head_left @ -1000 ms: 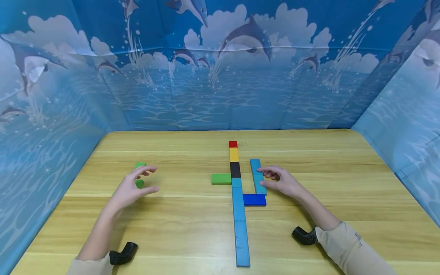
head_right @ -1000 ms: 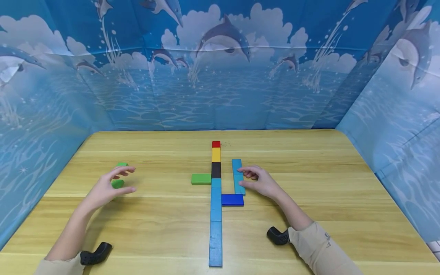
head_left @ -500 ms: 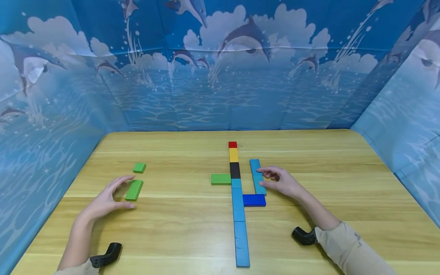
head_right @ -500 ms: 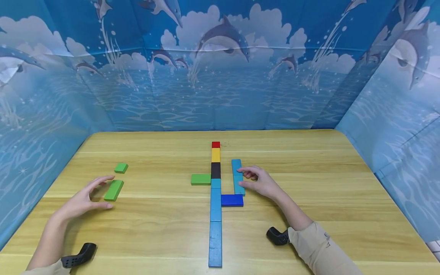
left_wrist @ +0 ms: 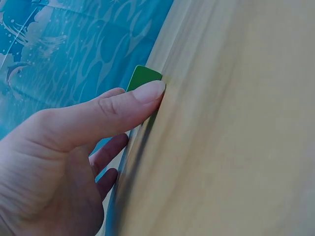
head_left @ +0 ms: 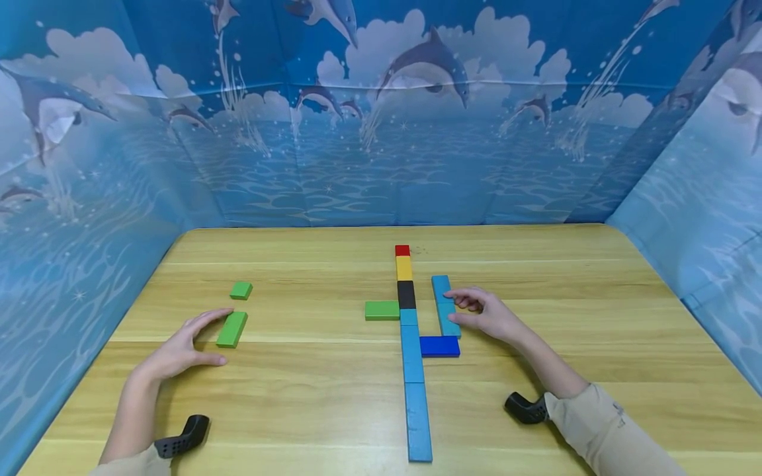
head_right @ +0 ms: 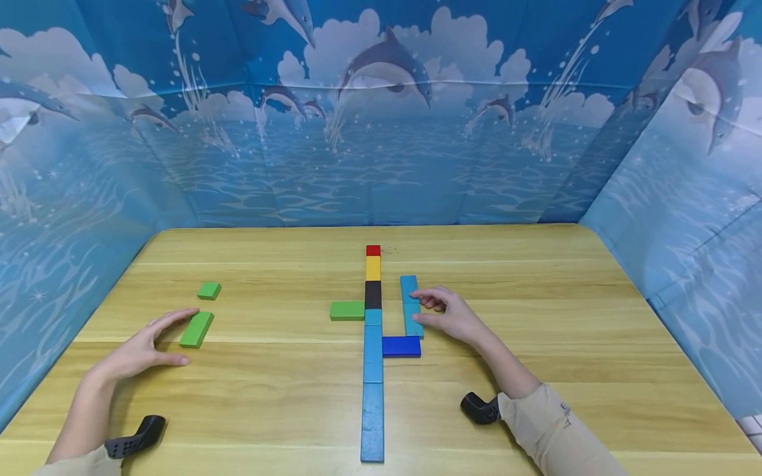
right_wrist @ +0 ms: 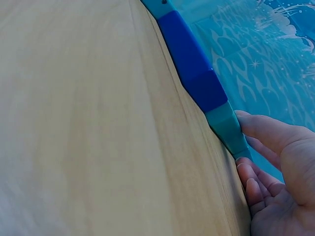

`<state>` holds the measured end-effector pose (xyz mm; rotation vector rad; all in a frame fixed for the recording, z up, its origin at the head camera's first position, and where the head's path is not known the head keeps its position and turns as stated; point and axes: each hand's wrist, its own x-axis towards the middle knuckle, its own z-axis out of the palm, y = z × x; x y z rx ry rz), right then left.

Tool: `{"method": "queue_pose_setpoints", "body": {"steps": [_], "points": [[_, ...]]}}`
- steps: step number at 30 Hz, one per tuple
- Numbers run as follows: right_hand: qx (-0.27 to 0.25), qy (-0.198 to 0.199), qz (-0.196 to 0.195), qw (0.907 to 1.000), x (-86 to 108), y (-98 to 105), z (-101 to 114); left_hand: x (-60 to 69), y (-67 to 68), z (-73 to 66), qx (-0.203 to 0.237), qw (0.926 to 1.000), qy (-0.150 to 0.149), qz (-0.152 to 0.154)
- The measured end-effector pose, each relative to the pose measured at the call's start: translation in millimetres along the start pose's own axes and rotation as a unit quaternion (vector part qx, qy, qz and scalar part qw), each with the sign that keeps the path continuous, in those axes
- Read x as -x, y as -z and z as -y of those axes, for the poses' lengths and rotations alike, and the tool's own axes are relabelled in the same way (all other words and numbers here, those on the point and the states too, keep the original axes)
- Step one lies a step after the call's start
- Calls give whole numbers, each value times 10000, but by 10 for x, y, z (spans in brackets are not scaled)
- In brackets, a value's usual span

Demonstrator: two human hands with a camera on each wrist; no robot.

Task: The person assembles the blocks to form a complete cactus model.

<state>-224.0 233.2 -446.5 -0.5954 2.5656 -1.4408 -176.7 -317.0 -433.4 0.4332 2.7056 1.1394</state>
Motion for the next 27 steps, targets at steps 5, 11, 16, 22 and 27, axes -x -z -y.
{"method": "queue_pose_setpoints", "body": {"steps": [5,11,16,22,27], "points": [[-3,13,0,10000,-8,-1,-12,-5,8,20,98,9999,20,-83],[8,32,-5,10000,-12,1,-15,-26,2,41,308,9992,-4,-248],[12,39,-5,10000,-13,1,-15,-45,-18,49,220,9990,-17,-390],[10,36,-9,10000,-10,0,-13,-85,-72,15,-53,9974,27,-715],[14,34,1,10000,-9,-7,-6,-205,-133,-126,201,9954,147,-928]]}}
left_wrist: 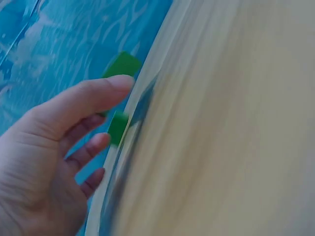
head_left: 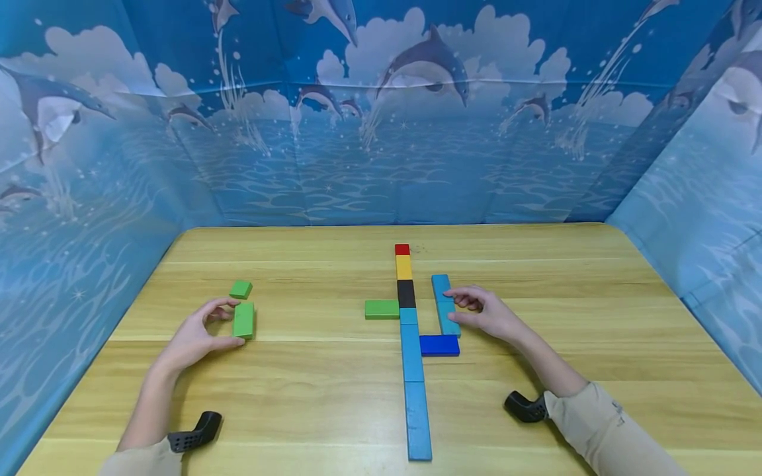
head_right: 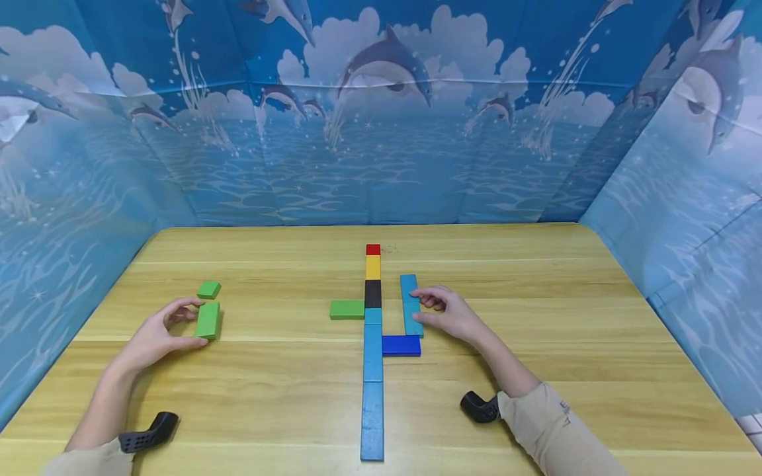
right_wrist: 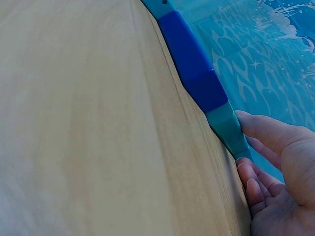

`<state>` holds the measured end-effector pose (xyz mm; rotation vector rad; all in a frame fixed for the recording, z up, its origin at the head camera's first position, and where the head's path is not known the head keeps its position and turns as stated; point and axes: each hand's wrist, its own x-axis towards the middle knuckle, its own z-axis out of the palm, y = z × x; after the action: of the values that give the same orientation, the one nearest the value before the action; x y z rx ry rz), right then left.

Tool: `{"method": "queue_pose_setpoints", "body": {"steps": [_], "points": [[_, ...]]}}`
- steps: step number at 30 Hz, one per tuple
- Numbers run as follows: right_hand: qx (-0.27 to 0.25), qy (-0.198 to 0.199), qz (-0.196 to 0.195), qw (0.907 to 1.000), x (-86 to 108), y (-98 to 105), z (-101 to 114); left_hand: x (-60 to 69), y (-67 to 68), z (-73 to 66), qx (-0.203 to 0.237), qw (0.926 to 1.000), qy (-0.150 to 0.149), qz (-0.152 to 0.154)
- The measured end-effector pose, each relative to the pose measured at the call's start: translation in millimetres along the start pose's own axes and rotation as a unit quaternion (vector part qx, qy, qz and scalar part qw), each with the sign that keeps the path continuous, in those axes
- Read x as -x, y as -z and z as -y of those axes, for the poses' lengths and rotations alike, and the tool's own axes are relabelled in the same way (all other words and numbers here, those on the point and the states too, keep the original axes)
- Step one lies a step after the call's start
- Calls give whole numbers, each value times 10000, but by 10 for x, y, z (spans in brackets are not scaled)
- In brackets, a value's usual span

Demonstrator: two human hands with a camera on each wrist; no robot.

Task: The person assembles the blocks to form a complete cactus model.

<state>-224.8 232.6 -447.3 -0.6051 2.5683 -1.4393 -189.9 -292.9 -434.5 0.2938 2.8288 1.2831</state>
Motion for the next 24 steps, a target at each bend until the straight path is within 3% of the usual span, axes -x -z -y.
{"method": "queue_pose_setpoints", "body": {"steps": [4,9,16,24], "points": [[18,15,-5,10000,-1,1,9,-149,-122,-162,148,9996,-157,-174],[10,11,-37,10000,-6,-1,4,-372,-322,-380,371,9971,-577,-341],[-19,38,-51,10000,-6,-2,-21,-674,-601,-660,692,9943,-789,-164],[-29,-31,-12,10000,7,7,11,-955,-939,-802,993,9906,-942,-24]]}}
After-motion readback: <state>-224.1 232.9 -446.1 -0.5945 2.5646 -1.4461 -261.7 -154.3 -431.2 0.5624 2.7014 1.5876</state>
